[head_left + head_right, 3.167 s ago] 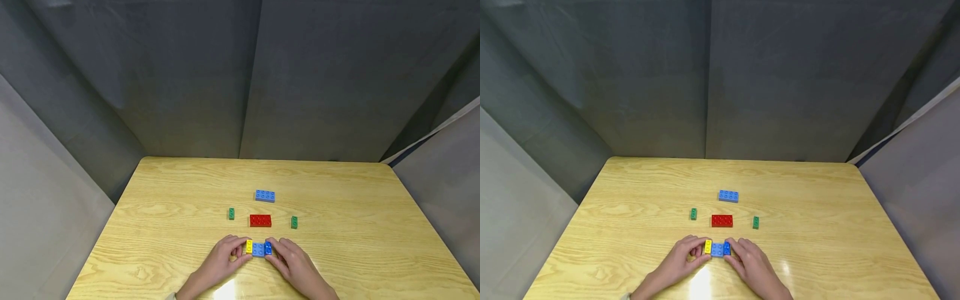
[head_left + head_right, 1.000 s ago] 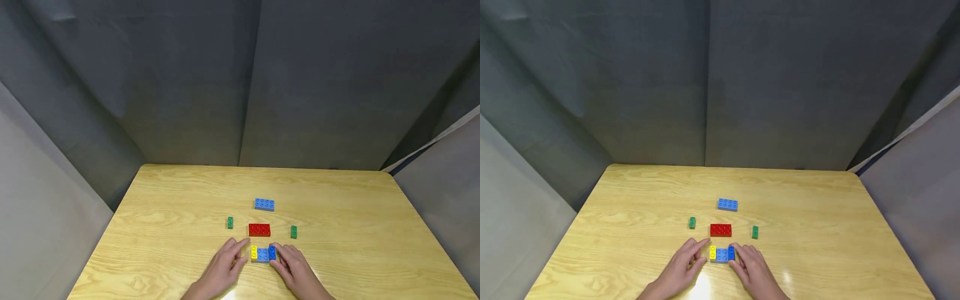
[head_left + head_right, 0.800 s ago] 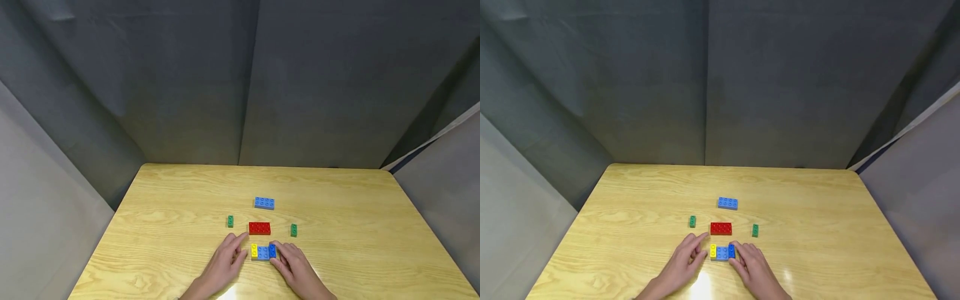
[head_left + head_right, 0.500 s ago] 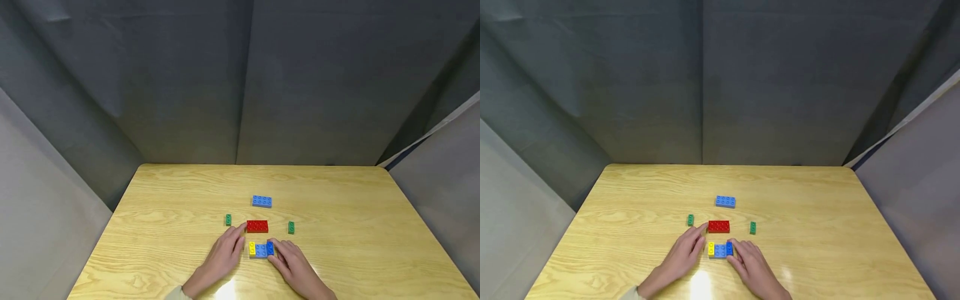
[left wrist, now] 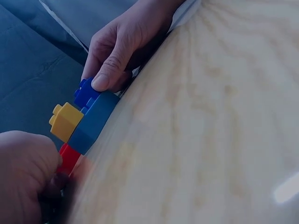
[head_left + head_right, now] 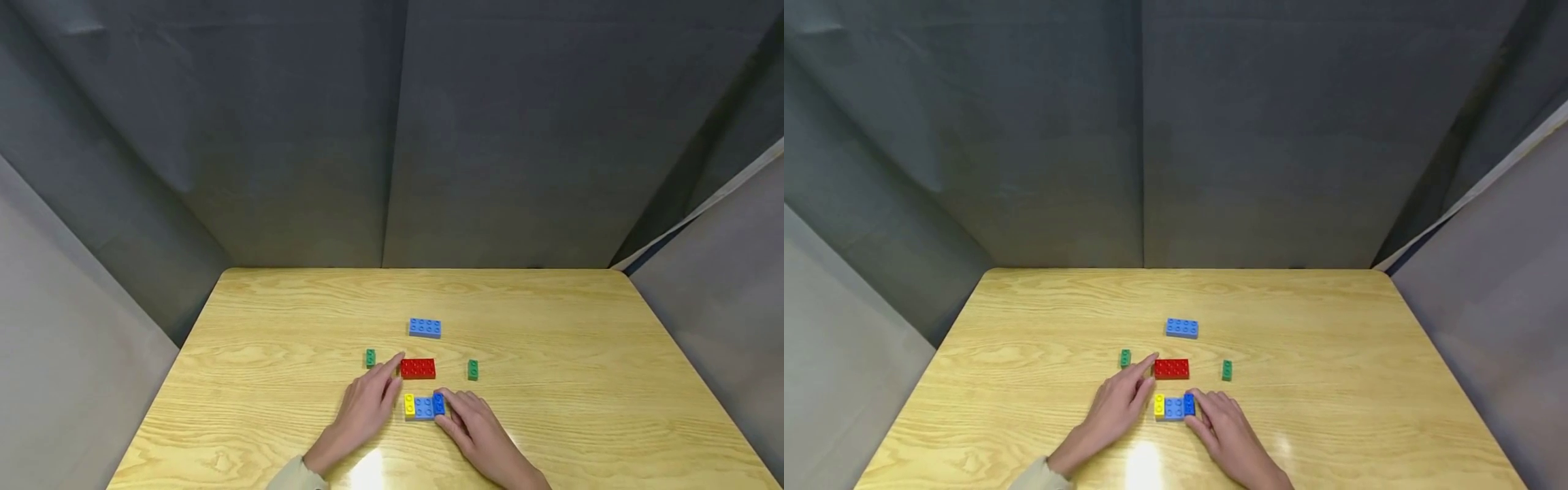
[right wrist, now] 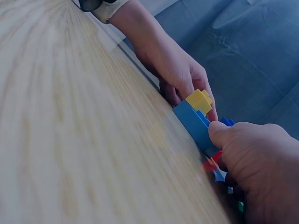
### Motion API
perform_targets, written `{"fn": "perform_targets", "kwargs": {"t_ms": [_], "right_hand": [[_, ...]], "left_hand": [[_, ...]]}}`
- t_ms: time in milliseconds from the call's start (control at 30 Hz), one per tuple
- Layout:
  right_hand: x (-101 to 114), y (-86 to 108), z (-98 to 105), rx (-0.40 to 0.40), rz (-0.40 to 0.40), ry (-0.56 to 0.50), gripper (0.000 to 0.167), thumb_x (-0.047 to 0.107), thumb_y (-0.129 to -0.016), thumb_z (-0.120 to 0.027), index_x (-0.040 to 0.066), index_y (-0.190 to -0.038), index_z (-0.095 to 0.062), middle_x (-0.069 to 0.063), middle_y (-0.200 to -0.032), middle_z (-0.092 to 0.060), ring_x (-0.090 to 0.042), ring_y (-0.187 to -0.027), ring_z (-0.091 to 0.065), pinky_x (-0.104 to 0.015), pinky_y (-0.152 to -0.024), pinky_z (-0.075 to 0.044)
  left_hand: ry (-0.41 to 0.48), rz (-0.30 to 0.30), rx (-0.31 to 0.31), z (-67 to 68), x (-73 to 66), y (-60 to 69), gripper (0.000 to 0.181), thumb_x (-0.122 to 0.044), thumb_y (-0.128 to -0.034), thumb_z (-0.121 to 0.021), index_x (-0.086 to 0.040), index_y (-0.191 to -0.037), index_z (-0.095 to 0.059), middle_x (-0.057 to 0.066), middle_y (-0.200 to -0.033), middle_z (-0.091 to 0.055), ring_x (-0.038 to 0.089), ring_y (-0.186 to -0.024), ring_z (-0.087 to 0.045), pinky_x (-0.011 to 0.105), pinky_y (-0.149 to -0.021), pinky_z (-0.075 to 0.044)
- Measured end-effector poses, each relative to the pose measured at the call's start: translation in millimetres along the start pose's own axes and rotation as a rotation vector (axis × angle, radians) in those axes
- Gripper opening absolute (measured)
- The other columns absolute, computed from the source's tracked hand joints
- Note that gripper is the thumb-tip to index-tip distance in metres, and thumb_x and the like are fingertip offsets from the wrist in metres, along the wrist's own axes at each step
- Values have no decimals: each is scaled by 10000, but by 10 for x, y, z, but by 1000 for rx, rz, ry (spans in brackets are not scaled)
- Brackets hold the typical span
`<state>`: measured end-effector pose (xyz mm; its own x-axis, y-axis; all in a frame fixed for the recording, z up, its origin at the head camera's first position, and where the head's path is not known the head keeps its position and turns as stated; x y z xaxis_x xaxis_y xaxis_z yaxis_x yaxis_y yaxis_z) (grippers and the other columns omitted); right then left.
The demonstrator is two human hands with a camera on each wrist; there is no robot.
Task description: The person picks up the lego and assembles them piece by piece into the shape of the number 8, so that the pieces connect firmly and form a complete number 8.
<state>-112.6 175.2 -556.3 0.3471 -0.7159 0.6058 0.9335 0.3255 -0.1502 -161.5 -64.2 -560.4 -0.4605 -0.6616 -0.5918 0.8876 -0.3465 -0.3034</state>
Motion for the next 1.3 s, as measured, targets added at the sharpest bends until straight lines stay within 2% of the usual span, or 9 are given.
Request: {"fn": "perform_targets", "kwargs": {"t_ms": [167, 300, 567, 833, 1300], "right_hand": [[2, 6, 0, 1, 4, -17, 458, 451, -1055, -596, 172, -1413, -650, 223, -761, -438, -2, -767, -437, -241, -742, -367], [-1, 4, 6, 8, -3, -20, 464, 455, -1050, -602, 172, -1415, -650, 223, -759, -444, -8, -773, -442, -238, -741, -371], [1, 3, 15, -6, 2, -10, 457, 424, -1045, -627, 150, -1411, -656, 218, -774, -443, -7, -781, -443, -235, -742, -370], [-15, 0, 14, -53, 50, -51, 396, 326, -1024, -688, 109, -1355, -682, 186, -804, -412, -22, -769, -400, -205, -658, -355], [-44, -20, -11, -74, 38, -58, 388, 304, -1007, -717, 96, -1333, -698, 160, -803, -416, -25, -771, -388, -207, -651, -337]], "left_hand": [[-48, -3, -5, -31, 16, -75, 467, -253, -1043, -670, -143, -1490, -590, -138, -716, -481, -1, -539, -371, 189, -462, -318], [-53, 11, 5, -38, 9, -108, 473, -279, -1019, -706, -148, -1465, -616, -142, -679, -455, -1, -517, -351, 193, -454, -301], [-64, 38, 13, -53, 3, -147, 487, -332, -998, -728, -164, -1445, -632, -149, -666, -457, -3, -516, -366, 201, -453, -316], [-59, 55, 24, -81, 21, -180, 470, -353, -982, -745, -173, -1408, -659, -156, -642, -458, 4, -514, -377, 206, -450, -331], [-53, 84, 55, -54, 18, -189, 420, -356, -977, -750, -176, -1348, -671, -151, -651, -470, 11, -518, -392, 220, -451, -341]]}}
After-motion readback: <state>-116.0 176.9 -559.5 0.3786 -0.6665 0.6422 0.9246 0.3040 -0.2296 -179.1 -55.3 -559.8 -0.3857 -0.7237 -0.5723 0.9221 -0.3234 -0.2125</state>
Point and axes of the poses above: each hand's wrist, its own y-axis away from the middle knuckle, its own z-axis out of the back of the hand, x = y × z, the point moved 1 cm from there along -y, towards the middle knuckle
